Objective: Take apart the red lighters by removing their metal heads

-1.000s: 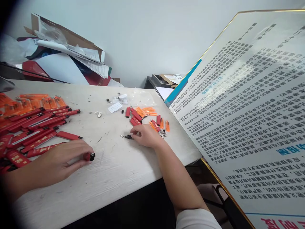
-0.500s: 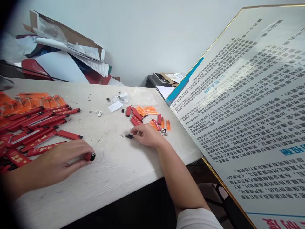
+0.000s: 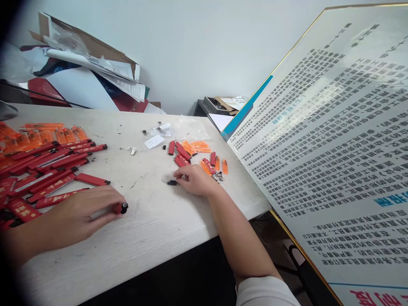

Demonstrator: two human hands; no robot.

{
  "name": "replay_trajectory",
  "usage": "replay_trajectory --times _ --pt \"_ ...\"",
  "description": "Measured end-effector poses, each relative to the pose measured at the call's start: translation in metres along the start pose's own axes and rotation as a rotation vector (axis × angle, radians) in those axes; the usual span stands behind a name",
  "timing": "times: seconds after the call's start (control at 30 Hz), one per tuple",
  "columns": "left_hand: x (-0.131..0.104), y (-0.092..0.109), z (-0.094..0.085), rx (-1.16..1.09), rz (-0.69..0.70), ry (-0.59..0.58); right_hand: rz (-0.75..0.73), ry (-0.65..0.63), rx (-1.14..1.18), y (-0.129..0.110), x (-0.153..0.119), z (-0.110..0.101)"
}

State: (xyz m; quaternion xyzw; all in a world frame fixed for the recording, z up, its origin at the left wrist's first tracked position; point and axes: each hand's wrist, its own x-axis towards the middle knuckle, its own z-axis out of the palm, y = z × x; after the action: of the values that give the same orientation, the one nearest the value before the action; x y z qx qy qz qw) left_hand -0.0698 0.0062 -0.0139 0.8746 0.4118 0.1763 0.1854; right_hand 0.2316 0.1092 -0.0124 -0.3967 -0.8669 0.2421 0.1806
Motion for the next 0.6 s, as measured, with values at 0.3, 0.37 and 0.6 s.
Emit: replay_trajectory --times 0.3,0.37,0.6 --pt "-0.001 -0.001 -0.001 0.001 0.011 0.013 0.171 0.262 -0.048 0.02 -0.011 -0.021" --pt "-0.002 -0.002 0.0 0.003 0.014 0.009 0.272 0.275 -0.083 0.029 -0.016 -0.028" --pt "-0.005 -0.005 0.001 -0.002 0.014 0.013 0.345 0.137 -0.08 0.038 -0.024 -0.04"
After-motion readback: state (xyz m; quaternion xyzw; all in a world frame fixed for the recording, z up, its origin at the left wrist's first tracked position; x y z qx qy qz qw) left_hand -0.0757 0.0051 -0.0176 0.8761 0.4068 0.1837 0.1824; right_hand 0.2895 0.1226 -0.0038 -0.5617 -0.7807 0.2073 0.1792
